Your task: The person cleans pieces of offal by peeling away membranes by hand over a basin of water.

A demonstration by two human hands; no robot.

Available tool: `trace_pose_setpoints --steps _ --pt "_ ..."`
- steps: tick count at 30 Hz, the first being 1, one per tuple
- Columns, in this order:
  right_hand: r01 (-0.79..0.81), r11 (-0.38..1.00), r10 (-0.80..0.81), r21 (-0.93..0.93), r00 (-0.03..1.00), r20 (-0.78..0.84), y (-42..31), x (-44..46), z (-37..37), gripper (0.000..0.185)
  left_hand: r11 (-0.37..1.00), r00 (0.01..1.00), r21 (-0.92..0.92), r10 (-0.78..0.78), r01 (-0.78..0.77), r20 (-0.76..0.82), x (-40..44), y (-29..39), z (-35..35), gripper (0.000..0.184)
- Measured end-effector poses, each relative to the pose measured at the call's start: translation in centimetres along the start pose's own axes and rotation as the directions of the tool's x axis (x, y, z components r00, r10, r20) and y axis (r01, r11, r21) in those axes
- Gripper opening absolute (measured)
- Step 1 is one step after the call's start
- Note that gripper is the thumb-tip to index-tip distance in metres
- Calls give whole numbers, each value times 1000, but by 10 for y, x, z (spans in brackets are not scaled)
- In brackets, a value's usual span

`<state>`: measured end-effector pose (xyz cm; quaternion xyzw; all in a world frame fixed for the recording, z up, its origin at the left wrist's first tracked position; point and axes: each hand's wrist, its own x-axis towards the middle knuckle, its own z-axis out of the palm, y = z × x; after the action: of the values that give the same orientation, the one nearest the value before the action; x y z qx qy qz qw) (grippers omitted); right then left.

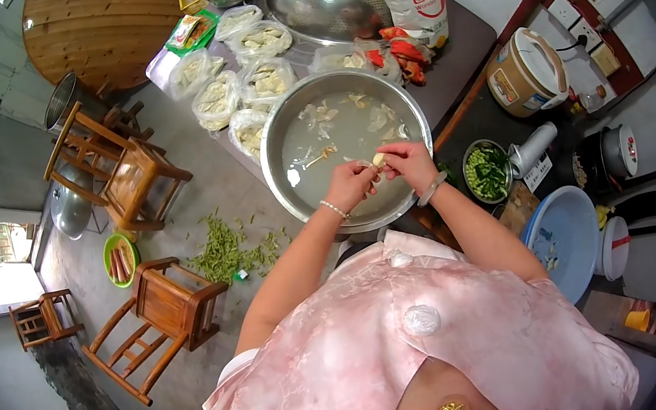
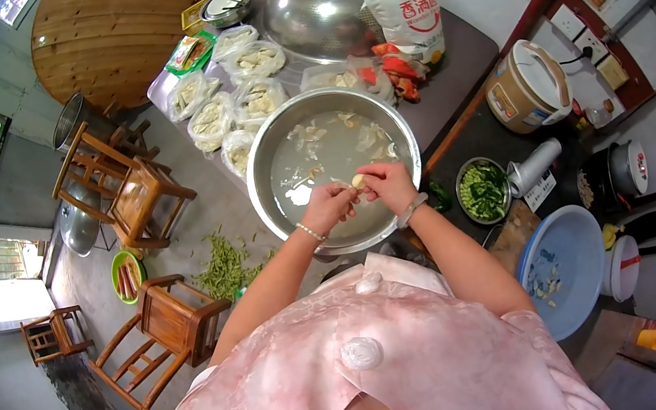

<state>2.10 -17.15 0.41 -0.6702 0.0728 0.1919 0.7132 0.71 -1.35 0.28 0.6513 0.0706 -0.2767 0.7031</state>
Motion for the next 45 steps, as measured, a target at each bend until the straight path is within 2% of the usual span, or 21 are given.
trace_pose_setpoints --steps 1,7,10,13,16,19,21,24,25,27,29,30,32,33,34,36,37,38,39,42,45 --pt "6 999 -6 -39 1000 2 1 0 -1 19 1000 1000 2 13 -13 5 0 0 0 16" --pt "-81 996 78 31 992 104 7 -1 -2 19 996 997 -39 75 -74 21 -2 4 2 14" --pt "-207 965 173 161 965 197 -6 -10 0 22 994 996 -66 91 -91 -1 2 4 1 14" --pt "-197 980 188 17 957 222 -5 -9 -2 27 995 996 -43 88 -88 -17 5 1 2 13" --pt "-283 929 239 240 951 198 -4 -10 -6 30 996 998 -60 66 -68 -21 7 0 1 13" --pt "-279 902 255 328 960 117 -10 -14 -11 31 996 998 -79 38 -41 -42 9 -2 -3 12" --pt "-299 898 282 324 954 100 -10 -15 -18 29 996 997 -93 11 -18 -73 12 -7 -6 12" --pt "-263 908 268 327 963 31 -13 -22 -34 26 984 985 -144 -125 108 -117 19 -15 -11 15" --pt "-240 914 255 328 967 -1 -14 -26 -43 24 984 978 -111 -157 142 -137 21 -19 -13 13" --pt "-165 951 198 261 974 -106 -16 -39 -71 21 976 960 -52 -216 211 -179 28 -29 -16 12" --pt "-83 979 134 187 951 -278 -15 -58 -108 23 977 953 -72 -214 203 -216 33 -38 -18 15" --pt "-46 991 91 128 923 -374 -15 -70 -131 25 977 948 -81 -213 199 -235 35 -44 -19 18" --pt "15 998 24 60 800 -599 -3 -96 -186 25 980 952 -93 -195 177 -238 45 -61 -28 23" --pt "-18 999 31 27 734 -679 13 -110 -230 26 981 953 -97 -186 168 -238 48 -67 -31 26" --pt "-15 1000 17 10 597 -802 16 -130 -254 26 977 953 -131 -197 170 -232 49 -70 -32 26" --pt "-42 999 15 -4 440 -898 34 -171 -309 30 965 952 -198 -216 174 -218 53 -72 -33 26" --pt "-109 992 -18 -56 323 -946 37 -192 -318 32 968 959 -190 -200 162 -200 55 -73 -34 27" --pt "-188 982 21 -31 270 -962 48 -210 -334 33 972 966 -182 -184 150 -184 57 -75 -35 29" --pt "-263 965 57 -1 215 -975 64 -228 -356 34 975 971 -175 -168 138 -169 58 -76 -36 30" --pt "-674 713 -33 -193 243 -970 153 -268 -442 35 998 991 -41 -51 46 -122 64 -85 -41 32" --pt "-716 372 -410 -591 444 -797 115 -243 -373 22 995 979 -91 -51 33 -200 51 -64 -32 38"
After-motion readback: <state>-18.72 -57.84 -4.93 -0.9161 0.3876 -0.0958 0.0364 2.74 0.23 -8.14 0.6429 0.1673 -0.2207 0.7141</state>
